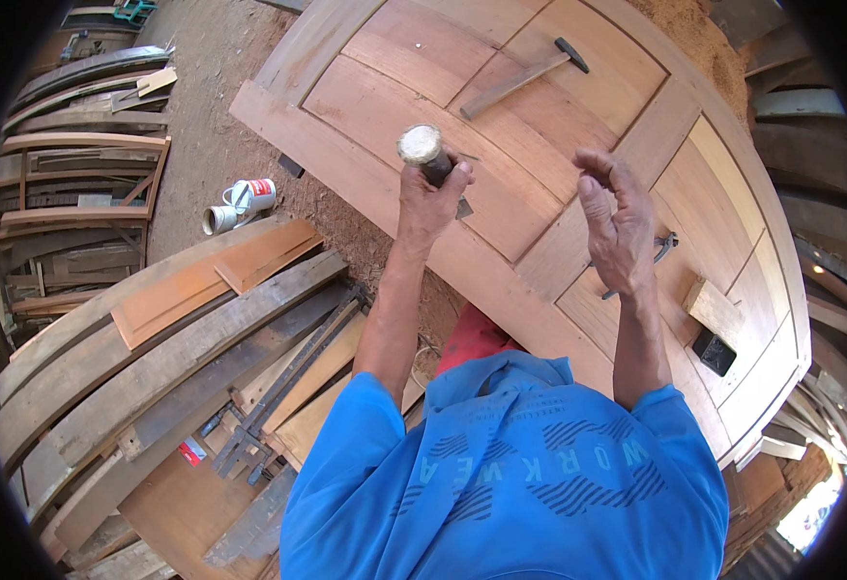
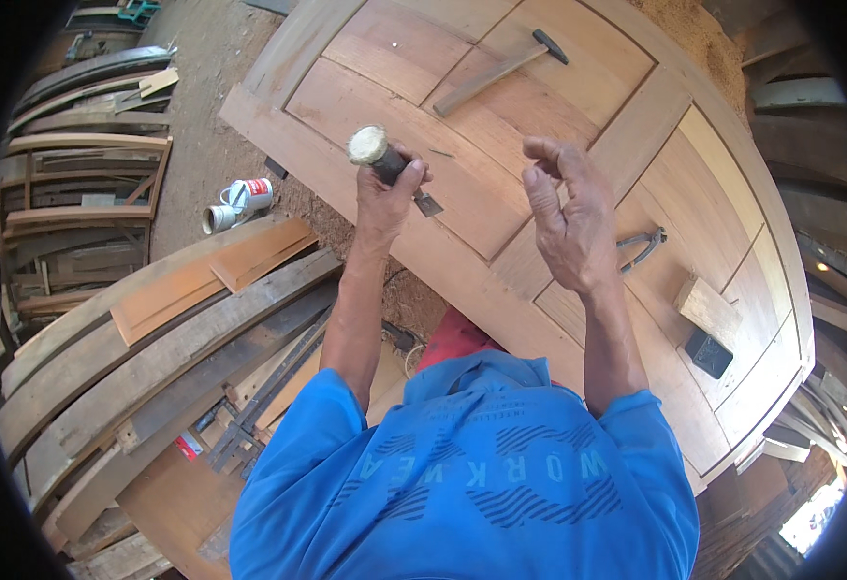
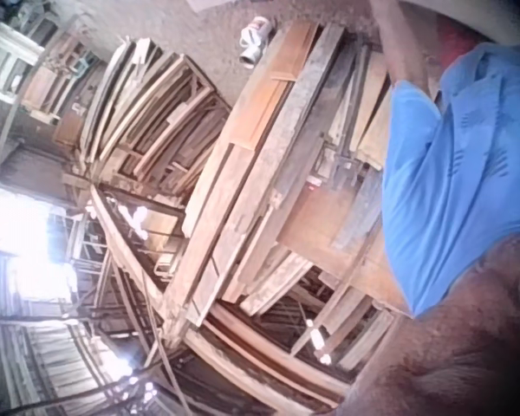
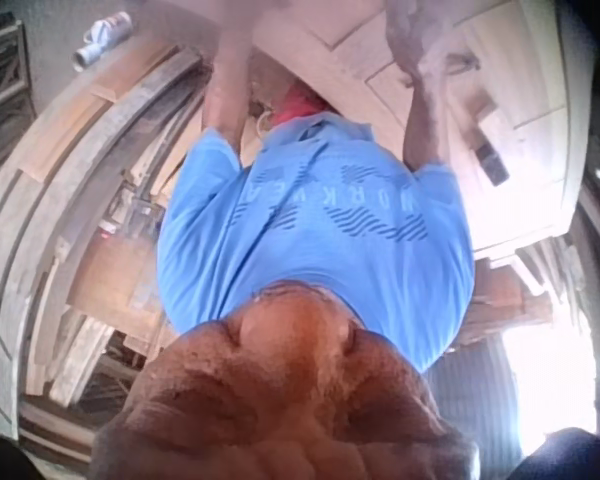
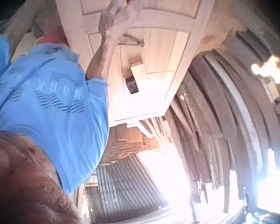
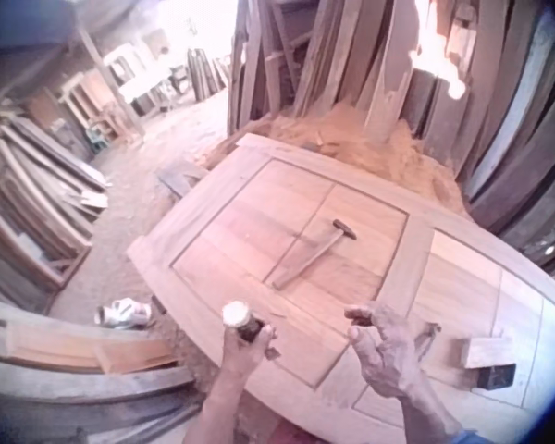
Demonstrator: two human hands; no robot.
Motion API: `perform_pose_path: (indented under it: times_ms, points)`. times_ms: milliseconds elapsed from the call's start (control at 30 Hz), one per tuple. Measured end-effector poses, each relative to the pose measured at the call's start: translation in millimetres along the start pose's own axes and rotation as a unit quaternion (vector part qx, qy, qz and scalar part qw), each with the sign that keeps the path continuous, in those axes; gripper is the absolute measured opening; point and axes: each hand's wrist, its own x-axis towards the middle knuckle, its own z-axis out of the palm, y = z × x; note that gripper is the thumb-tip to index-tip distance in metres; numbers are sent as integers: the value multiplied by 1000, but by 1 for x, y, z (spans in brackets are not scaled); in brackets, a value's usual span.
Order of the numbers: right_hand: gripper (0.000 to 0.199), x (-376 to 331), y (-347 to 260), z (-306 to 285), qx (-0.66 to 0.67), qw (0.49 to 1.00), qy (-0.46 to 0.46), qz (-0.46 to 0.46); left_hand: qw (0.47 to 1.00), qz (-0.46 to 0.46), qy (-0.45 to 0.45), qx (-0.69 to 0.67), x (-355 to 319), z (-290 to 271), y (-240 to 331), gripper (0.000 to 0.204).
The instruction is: The person hammers nails into a wooden door panel using a hammer and a nail set. They then apply a white substance to the surface with a small tool and rub it in with their hands. Finally, they move the door panel to a different location in the workshop.
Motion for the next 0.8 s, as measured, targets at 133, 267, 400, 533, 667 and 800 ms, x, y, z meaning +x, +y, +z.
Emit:
perform_pose_path:
  times_ms: [133,267,400,533,667,800]
  points:
    - [31,-9,5,3,-4,999,-34,-4,996,19,33,82,-6,4,-18,34]
    - [31,-12,5,1,-12,999,-32,3,994,25,37,98,-4,-2,-32,38]
    - [31,-15,9,-1,1,1000,-25,8,982,25,16,187,-4,-1,-14,26]
    - [30,-19,6,-1,1,1000,-30,6,989,-5,43,140,-6,5,-18,25]
    - [31,-21,4,-1,-15,999,-41,6,975,111,28,191,-1,8,-23,25]
    - [31,-22,3,-2,-17,999,-35,8,971,130,24,199,2,6,-26,22]
